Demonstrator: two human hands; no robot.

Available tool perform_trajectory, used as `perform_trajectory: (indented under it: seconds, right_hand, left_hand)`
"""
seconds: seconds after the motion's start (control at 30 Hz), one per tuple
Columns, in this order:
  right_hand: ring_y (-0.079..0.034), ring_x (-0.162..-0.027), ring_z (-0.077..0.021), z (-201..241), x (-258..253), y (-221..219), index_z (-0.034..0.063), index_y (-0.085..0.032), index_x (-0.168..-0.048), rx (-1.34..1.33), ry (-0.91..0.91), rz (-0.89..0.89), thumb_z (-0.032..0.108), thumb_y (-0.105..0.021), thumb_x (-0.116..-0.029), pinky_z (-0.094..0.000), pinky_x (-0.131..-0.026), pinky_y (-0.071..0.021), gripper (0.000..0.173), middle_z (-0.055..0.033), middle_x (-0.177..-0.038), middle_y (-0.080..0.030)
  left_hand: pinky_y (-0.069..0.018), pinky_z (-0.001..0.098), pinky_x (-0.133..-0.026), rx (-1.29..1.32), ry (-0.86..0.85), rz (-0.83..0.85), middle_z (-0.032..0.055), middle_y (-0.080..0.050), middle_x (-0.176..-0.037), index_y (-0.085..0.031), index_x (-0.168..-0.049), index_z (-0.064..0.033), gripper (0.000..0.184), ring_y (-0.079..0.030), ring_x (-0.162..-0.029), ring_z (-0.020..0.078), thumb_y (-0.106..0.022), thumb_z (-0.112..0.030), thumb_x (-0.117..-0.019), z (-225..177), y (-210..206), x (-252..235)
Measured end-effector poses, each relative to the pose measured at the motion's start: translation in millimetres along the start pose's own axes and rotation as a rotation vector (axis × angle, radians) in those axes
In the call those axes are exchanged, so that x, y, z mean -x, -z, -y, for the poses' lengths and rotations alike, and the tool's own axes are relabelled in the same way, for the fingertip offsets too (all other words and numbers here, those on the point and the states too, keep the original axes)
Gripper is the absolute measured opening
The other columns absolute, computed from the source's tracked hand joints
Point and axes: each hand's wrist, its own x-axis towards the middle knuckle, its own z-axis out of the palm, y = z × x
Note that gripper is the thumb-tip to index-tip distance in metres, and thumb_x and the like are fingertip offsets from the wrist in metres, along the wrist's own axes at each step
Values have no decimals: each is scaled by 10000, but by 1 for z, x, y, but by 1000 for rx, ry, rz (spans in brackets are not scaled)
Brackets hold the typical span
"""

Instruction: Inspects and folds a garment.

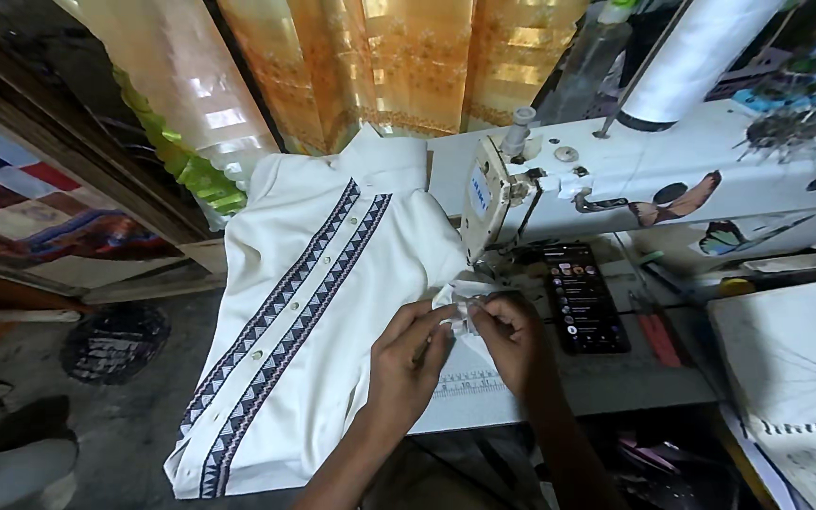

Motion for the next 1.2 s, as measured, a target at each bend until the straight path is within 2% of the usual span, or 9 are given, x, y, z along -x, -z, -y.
perform_trajectory:
  seconds: [0.1, 0.23, 0.33, 0.47, 0.57, 0.67, 0.73, 0.93, 1.2]
  right_hand:
    - [-556, -773, -14, -1, -2, 8, 12, -664, -826, -35, -24, 44, 207, -628, -970, -163, -717, -463, 245, -38, -837, -613]
    - [-560, -744, 58, 4, 2, 17, 64, -659, -842, -210, -59, 183, 194, -604, -981, -104, -678, -469, 198, 29, -860, -631]
    - [-575, -776, 58, 6, 6, 18, 56, -647, -826, -216, -53, 218, 191, -609, -980, -98, -693, -479, 208, 1, -927, -649]
    - [-666, -885, -1, 10, 9, 18, -25, -650, -839, -135, 73, 126, 157, -599, -982, -135, -753, -553, 237, -139, -1155, -686]
    - [-707, -879, -26, 19, 10, 13, -20, -672, -876, -221, 81, 173, 152, -599, -991, -174, -763, -598, 220, -130, -1186, -703]
    - [-687, -870, 14, 13, 9, 3, -10, -686, -895, -228, 74, 179, 144, -613, -981, -142, -787, -577, 191, -76, -1034, -726]
    - [-660, -830, 45, 9, 8, 1, 3, -682, -887, -206, 74, 169, 152, -611, -977, -119, -769, -557, 188, -40, -949, -711]
    - [-616, -798, 68, 10, 9, 9, 29, -656, -850, -218, -48, 217, 146, -586, -973, -97, -734, -514, 183, -1, -938, -686]
    - [-569, -763, 74, 12, 8, 9, 61, -635, -803, -197, -91, 233, 168, -591, -968, -90, -686, -462, 202, 10, -929, -669]
  left_hand:
    - [-568, 168, -796, 9, 13, -45, 109, -695, -1018, -750, -1070, 41, 174, -662, -850, 35, -664, -39, -942, 5, 6, -3]
    - [-591, 188, -761, 82, 178, -78, 91, -659, -1091, -709, -1156, 33, 264, -661, -832, 41, -713, -118, -940, 12, 9, -8]
    - [-595, 171, -702, 89, 268, -53, 109, -604, -1172, -661, -1228, 22, 372, -657, -782, 30, -766, -131, -906, 11, 5, -9]
    - [-572, 167, -711, 51, 198, -13, 127, -606, -1160, -655, -1253, 30, 364, -632, -777, 32, -725, -78, -913, 14, 2, -8]
    - [-566, 173, -709, 50, 145, 24, 105, -620, -1149, -679, -1233, 2, 305, -621, -773, 27, -700, -81, -940, 14, 2, -9]
    - [-581, 184, -769, 58, 90, 52, 113, -634, -1160, -756, -1097, -17, 171, -643, -828, 31, -671, -69, -959, 13, 7, -11]
    - [-563, 166, -783, 37, 88, 64, 107, -646, -1138, -779, -1071, -29, 166, -634, -836, 17, -656, -76, -970, 11, 9, -10]
    - [-547, 144, -787, -22, 77, 83, 129, -669, -1105, -753, -1156, -4, 227, -639, -836, 21, -662, -99, -971, 4, 7, -4]
    - [-539, 151, -829, -59, -19, 100, 144, -681, -1094, -752, -1142, 15, 220, -650, -870, 54, -657, -92, -974, 3, 6, -1]
